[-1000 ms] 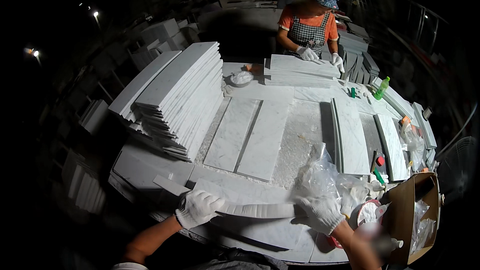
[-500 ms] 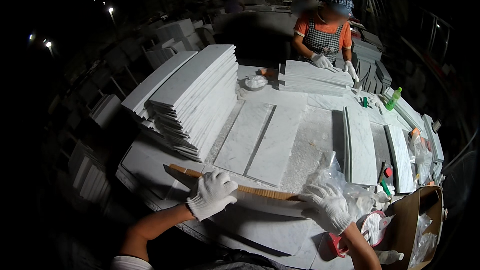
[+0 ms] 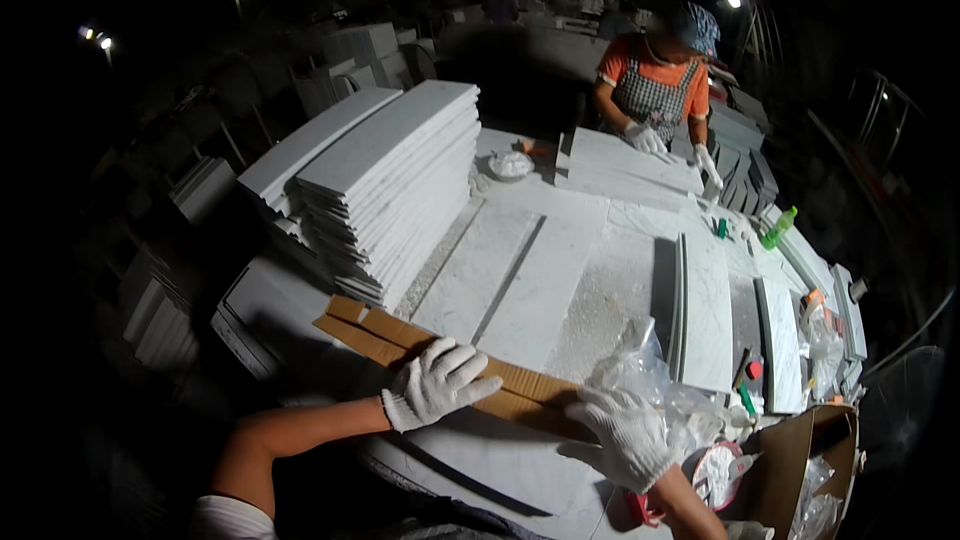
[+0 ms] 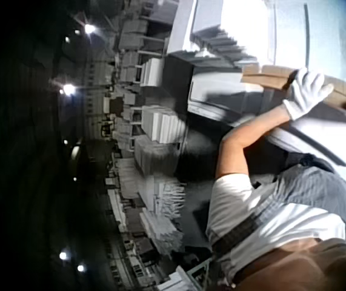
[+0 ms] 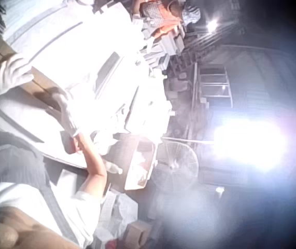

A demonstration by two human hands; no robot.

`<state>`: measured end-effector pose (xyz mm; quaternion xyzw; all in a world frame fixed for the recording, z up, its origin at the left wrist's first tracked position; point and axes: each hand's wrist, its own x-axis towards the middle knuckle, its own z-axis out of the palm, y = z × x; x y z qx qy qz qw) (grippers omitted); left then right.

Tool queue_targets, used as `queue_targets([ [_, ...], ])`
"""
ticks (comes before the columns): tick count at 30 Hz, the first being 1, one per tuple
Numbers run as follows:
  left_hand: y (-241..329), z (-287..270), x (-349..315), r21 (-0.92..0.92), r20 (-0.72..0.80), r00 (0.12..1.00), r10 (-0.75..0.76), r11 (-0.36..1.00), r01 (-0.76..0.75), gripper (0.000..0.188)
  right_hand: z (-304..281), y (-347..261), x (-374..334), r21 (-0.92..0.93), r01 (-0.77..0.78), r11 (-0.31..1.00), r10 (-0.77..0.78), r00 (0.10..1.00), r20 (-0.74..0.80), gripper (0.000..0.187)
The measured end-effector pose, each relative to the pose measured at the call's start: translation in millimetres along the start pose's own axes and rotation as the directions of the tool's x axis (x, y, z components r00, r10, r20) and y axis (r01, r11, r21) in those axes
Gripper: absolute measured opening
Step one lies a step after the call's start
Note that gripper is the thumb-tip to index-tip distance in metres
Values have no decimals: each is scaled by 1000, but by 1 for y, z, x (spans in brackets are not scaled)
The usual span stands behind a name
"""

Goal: The person wraps individual white rectangular tiles in plastic film at a workbench. They place each tile on a sheet of plastic, fold the film around it, and stack the wrapped tiles. A coworker is visible across the table also handling tiles.

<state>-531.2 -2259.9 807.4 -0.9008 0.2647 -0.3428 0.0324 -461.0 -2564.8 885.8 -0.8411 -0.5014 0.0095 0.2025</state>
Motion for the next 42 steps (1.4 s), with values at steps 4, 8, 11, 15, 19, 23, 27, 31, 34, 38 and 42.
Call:
queue_targets([
  [4,1,7,-7,6,76,995,-67,998,67,47,42,3,44,-38,59,998,-59,998,2,61],
  [8,-18,-13,-6,-323,217,972,-92,932,161,55,61,4,56,50,-96,994,92,993,81,59],
  [11,-61,-23,-20,-243,371,923,-99,949,199,64,64,8,51,141,-127,982,116,990,84,72],
  [15,-82,-34,-25,-125,531,822,-207,940,317,68,60,5,52,71,-107,992,97,987,132,80],
  [19,-79,-10,-35,130,641,717,-273,960,249,32,69,-8,64,-92,-74,993,81,993,80,48],
  [23,-62,-26,-45,78,379,903,-205,979,189,26,75,-14,48,-90,-79,993,89,990,112,31],
  [27,-59,-79,-25,-266,671,739,-57,912,312,69,64,-16,27,53,-131,990,120,978,173,26],
  [31,-88,-78,-50,-198,606,794,-60,954,223,66,71,-5,18,38,-66,997,64,996,65,24],
  [34,-67,-53,-60,5,683,661,-312,906,423,43,75,-5,24,-36,-104,994,107,990,94,18],
  [38,-67,-49,-55,31,659,695,-289,933,358,37,84,-2,16,-76,-97,992,98,995,14,13],
  [42,-33,-46,-13,-193,504,853,-137,944,266,43,88,-5,8,-116,-109,987,101,992,-73,17],
])
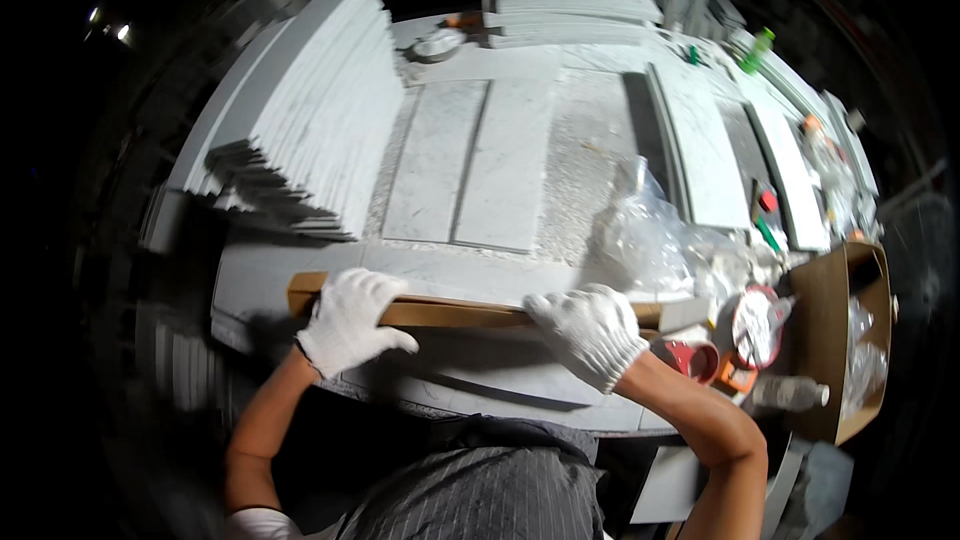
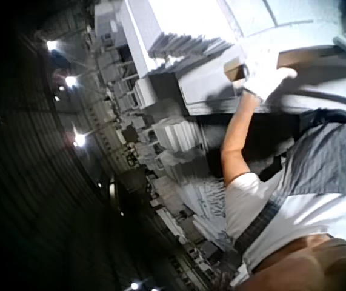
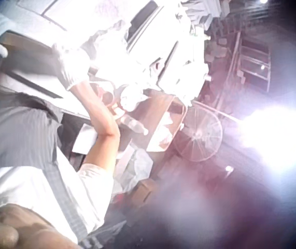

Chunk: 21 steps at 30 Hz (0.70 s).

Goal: The person wraps individual white rectangular tiles in plastic film at a workbench. They place each tile on a sheet of plastic, fold the film around it, and stack the wrapped tiles. A coworker is visible across the table also handling tiles.

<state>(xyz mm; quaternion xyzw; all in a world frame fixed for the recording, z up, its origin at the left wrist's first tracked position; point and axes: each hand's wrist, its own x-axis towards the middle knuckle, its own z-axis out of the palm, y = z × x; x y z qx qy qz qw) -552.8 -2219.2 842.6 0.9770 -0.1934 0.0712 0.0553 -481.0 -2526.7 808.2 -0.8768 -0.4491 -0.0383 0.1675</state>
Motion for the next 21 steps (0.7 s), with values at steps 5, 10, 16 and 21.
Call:
queue_targets([
  [5,51,23,40,-8,39,990,138,990,-137,37,-48,7,-5,-85,45,995,-19,959,283,34],
  [10,49,32,38,-37,16,989,144,989,-143,37,-118,77,-43,81,-98,992,70,953,295,92],
  [16,58,35,43,0,-25,991,129,992,-129,38,-88,58,-99,-152,-170,974,209,934,291,59],
  [21,54,33,43,-19,34,993,109,994,-109,42,-71,19,-119,-119,-236,964,241,970,27,61],
])
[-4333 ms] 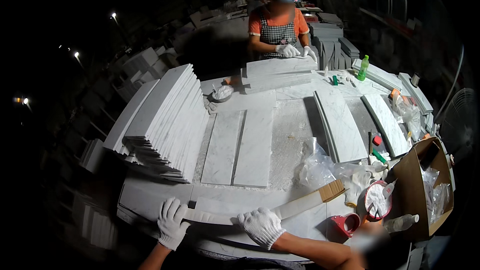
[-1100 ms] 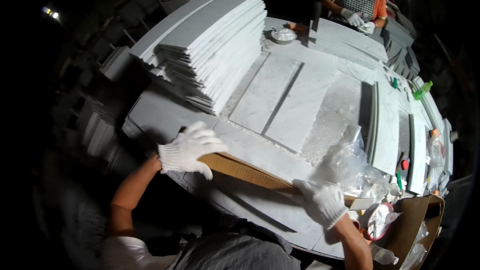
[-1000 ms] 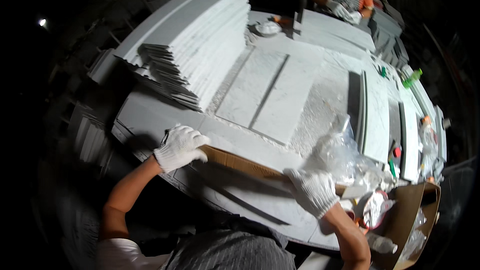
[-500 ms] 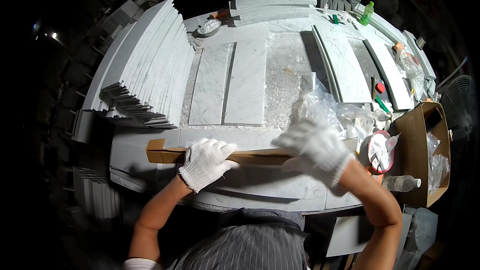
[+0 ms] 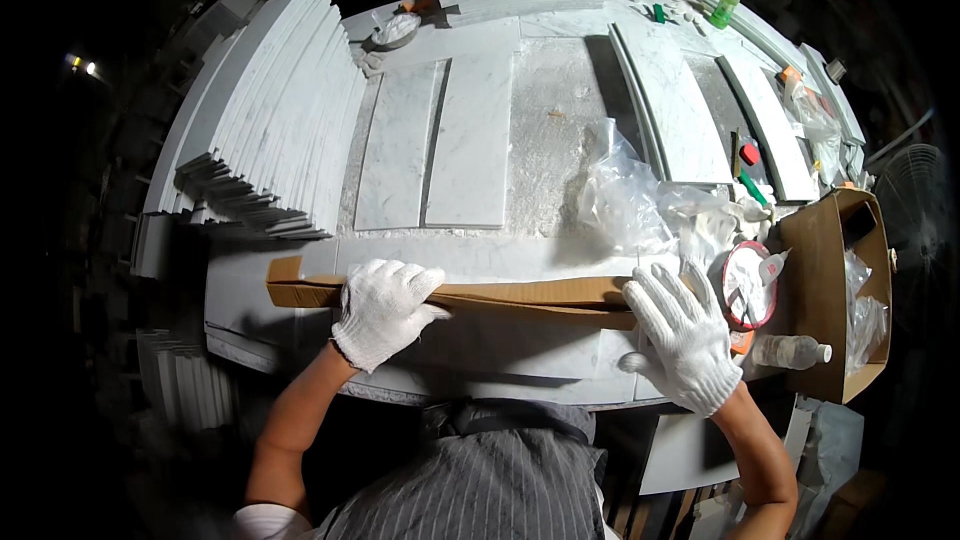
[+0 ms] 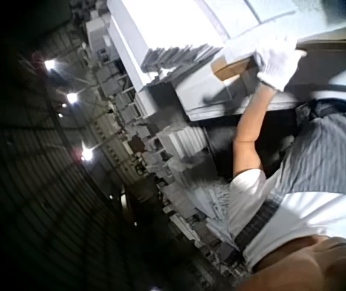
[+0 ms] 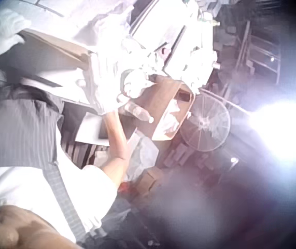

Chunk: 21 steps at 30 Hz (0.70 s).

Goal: The person wraps individual white rectangular tiles in plastic film at a workbench. They place each tile on a sheet of plastic, fold the film around it, and stack the wrapped tiles. A coworker is visible across the table also handling tiles.

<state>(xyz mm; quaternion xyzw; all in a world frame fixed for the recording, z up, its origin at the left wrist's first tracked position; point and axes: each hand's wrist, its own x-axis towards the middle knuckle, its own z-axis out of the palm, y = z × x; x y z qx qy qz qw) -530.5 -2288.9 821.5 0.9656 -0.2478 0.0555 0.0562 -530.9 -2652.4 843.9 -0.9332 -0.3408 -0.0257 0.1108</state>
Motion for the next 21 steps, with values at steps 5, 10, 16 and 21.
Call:
queue_targets([
  [5,4,-2,-4,-4,-25,1000,-9,1000,9,45,3,8,24,185,8,983,1,999,-49,59],
  [10,1,-20,-13,-70,-101,991,84,993,-91,45,33,6,12,-9,45,999,-45,991,-123,29],
  [16,-20,-33,-50,55,-17,987,-158,986,159,43,16,-4,34,-139,49,989,-92,943,-319,22],
  [21,-48,-17,15,237,-457,889,-27,960,150,38,10,24,83,-184,-96,978,7,901,-434,44],
])
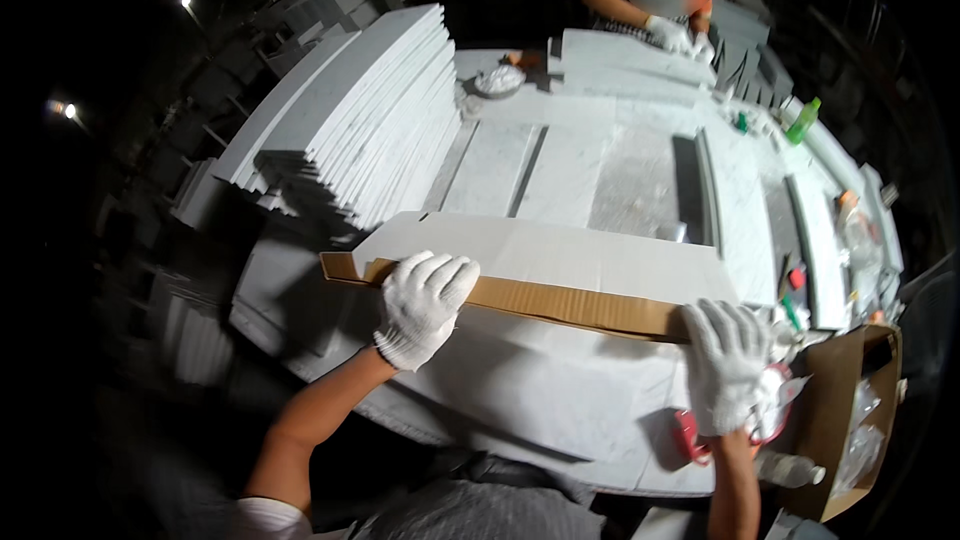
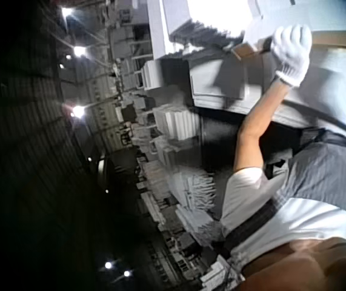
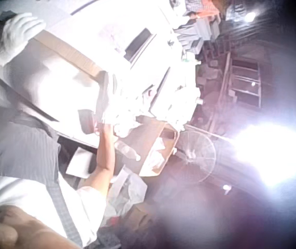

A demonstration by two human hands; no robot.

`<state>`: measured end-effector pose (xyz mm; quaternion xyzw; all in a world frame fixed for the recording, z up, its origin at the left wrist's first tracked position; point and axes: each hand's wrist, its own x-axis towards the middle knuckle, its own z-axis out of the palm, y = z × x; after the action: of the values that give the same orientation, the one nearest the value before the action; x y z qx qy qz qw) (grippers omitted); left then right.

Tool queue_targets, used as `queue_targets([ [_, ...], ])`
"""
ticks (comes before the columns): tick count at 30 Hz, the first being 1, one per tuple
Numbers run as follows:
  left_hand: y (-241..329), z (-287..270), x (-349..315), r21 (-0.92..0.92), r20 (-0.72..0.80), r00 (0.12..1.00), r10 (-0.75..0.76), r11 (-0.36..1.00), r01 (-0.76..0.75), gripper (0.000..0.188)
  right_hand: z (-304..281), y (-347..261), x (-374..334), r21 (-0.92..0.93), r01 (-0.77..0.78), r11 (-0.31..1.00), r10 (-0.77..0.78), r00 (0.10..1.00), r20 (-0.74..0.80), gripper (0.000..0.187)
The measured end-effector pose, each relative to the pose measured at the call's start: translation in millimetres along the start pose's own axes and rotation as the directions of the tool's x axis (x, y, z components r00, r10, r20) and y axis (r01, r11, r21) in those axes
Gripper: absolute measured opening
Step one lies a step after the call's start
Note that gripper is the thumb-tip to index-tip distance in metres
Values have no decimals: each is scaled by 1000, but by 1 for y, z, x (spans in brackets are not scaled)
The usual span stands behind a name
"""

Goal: The person wraps individual white rectangular tiles in plastic film at a workbench. They place each tile on a sheet of plastic, fold the film around it, and stack the wrapped tiles. A coworker is visible across the table also handling tiles.

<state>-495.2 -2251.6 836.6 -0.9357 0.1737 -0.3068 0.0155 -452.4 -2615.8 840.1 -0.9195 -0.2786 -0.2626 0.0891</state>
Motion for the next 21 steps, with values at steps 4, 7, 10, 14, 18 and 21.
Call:
queue_targets([
  [4,-12,101,-12,40,-144,990,-12,999,18,42,36,-2,3,-9,-19,1000,19,1000,14,56],
  [7,-19,134,-24,286,189,977,-100,957,43,49,51,-19,-24,69,-116,991,110,991,79,54],
  [10,-16,139,-60,-21,336,926,-171,982,189,52,63,-36,-79,260,-313,913,241,931,276,56],
  [14,-43,115,-134,-96,160,873,-460,873,478,54,97,-54,-193,453,-739,498,601,671,434,59],
  [18,-94,119,-204,-177,451,450,-771,417,892,46,116,-82,-208,389,-912,132,696,365,619,54],
  [21,-109,154,-213,-412,679,352,-645,63,909,47,143,-85,-211,68,-871,486,659,416,627,60],
])
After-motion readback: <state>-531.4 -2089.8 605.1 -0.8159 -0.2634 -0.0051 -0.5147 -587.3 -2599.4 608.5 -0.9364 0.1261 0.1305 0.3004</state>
